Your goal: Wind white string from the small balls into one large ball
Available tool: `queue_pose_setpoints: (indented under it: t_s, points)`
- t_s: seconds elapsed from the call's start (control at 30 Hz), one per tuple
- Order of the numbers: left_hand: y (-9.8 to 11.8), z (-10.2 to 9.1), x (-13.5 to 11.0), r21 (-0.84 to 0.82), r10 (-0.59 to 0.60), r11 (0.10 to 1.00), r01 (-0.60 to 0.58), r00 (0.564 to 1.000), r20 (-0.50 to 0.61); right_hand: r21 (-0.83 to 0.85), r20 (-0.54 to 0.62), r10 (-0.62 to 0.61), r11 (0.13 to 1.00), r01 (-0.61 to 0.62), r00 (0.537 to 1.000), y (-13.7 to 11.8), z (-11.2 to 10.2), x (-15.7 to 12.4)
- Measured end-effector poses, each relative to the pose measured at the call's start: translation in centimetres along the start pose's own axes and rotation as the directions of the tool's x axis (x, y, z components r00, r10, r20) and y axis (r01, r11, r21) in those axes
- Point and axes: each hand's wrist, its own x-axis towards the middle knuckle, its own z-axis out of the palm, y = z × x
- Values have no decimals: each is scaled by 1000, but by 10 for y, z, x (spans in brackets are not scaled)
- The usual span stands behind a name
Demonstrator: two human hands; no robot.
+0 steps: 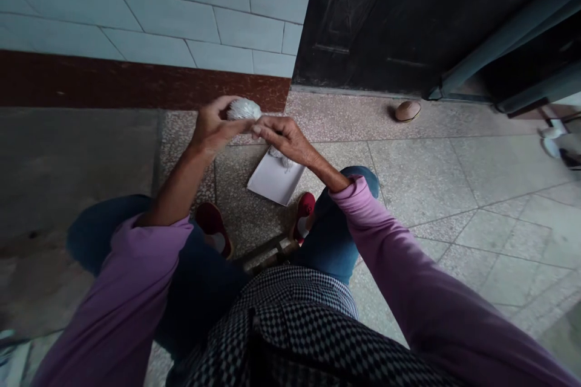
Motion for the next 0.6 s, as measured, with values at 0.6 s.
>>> queue_pose_setpoints:
  t_s: [0.6]
  points:
    - [1, 13, -21, -188, -146, 953, 236, 907, 395, 55, -271, 137, 990, -127, 953, 28, -22, 27]
